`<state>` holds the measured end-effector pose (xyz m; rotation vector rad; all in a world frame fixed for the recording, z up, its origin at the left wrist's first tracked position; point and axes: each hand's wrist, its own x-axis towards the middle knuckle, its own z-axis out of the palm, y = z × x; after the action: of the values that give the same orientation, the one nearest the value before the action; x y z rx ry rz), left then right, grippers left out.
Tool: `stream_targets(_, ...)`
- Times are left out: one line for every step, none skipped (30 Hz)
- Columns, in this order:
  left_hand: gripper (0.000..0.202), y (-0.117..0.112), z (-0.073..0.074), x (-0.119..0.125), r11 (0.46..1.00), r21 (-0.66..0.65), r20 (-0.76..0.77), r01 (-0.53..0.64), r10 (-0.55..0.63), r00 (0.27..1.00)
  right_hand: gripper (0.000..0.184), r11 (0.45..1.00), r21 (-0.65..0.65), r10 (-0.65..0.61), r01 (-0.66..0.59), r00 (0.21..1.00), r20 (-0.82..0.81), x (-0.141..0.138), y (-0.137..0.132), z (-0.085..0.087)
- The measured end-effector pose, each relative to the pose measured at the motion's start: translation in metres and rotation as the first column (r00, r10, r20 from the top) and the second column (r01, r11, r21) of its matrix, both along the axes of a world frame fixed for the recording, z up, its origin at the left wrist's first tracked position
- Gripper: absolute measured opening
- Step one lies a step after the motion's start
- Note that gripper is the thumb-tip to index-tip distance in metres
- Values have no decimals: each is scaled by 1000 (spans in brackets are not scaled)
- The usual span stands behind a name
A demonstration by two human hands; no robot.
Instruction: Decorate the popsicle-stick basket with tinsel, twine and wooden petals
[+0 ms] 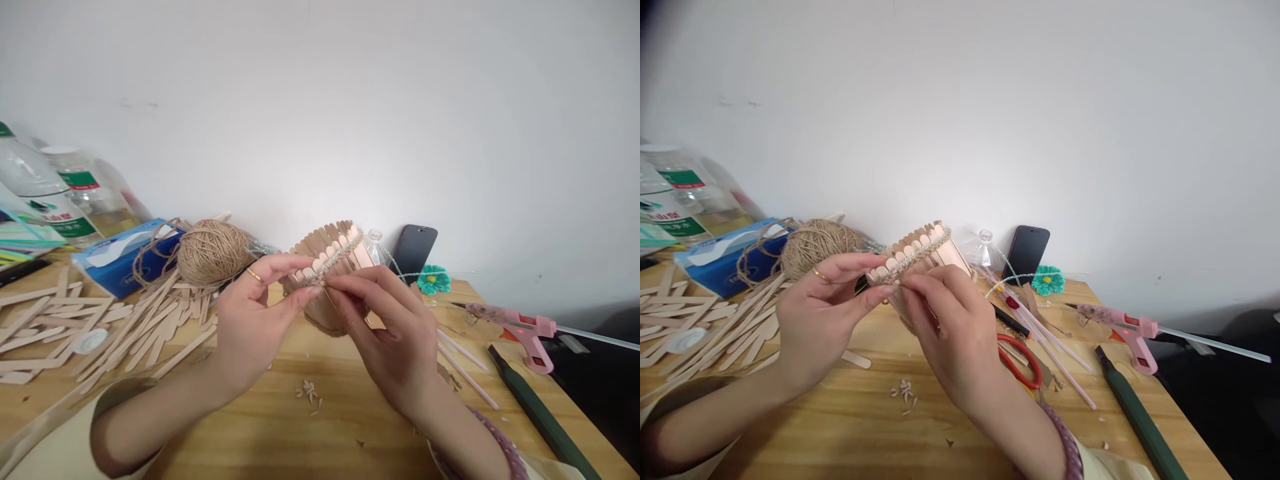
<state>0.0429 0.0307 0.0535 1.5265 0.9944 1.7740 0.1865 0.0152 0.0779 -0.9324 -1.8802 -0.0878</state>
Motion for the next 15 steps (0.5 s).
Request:
stream_targets(23, 0, 2, 0, 1000, -13, 25, 3, -3, 1000, 12, 999, 36, 0, 0, 1000, 5, -1, 0, -2)
stream_targets(22, -1, 3, 1, 1000, -23, 47, 5, -4, 999, 13, 998, 57, -4, 4, 1000, 6, -1, -1, -3)
stream_targets(22, -1, 5, 1, 1000, -29, 64, 5, -3, 998, 14, 997, 76, -10, 9, 1000, 3, -1, -1, -4)
stream_targets(22, -1, 6, 1, 999, -35, 76, 10, -7, 997, 15, 996, 90, -16, 16, 1000, -1, -2, -2, -4)
stream_targets(22, -2, 7, 1, 999, -38, 85, 15, -11, 996, 15, 995, 96, -24, 25, 1000, -6, -2, -2, -4)
stream_targets(22, -2, 7, 1, 999, -42, 94, 19, -15, 995, 15, 995, 97, -32, 33, 999, -10, -2, -3, -4)
stream_targets(22, -2, 8, 1, 999, -48, 103, 22, -17, 995, 15, 995, 94, -39, 40, 999, -17, -2, -3, -3)
stream_targets(22, -2, 8, 1, 998, -51, 112, 22, -16, 994, 15, 995, 91, -45, 47, 999, -27, -2, -4, -2)
stream_targets(22, -2, 8, 1, 998, -53, 120, 21, -15, 993, 14, 995, 87, -51, 53, 998, -32, -2, -4, -2)
stream_targets(22, -2, 8, 1, 998, -53, 126, 22, -15, 992, 14, 995, 83, -58, 61, 998, -33, -2, -4, -1)
stream_targets(22, -2, 8, 1, 998, -51, 132, 23, -16, 991, 14, 994, 84, -65, 67, 997, -29, -1, -4, -1)
stream_targets(22, -2, 8, 2, 999, -46, 135, 26, -20, 991, 14, 994, 87, -66, 68, 998, -21, -1, -4, -1)
stream_targets(22, -2, 8, 2, 999, -38, 136, 33, -27, 990, 14, 994, 92, -63, 64, 998, -12, -1, -4, 0)
stream_targets(23, -3, 7, 2, 999, -30, 136, 41, -37, 990, 13, 994, 98, -57, 56, 998, -2, -1, -4, 0)
stream_targets(23, -3, 7, 2, 998, -25, 136, 50, -46, 990, 13, 994, 101, -48, 47, 999, 8, 0, -4, 0)
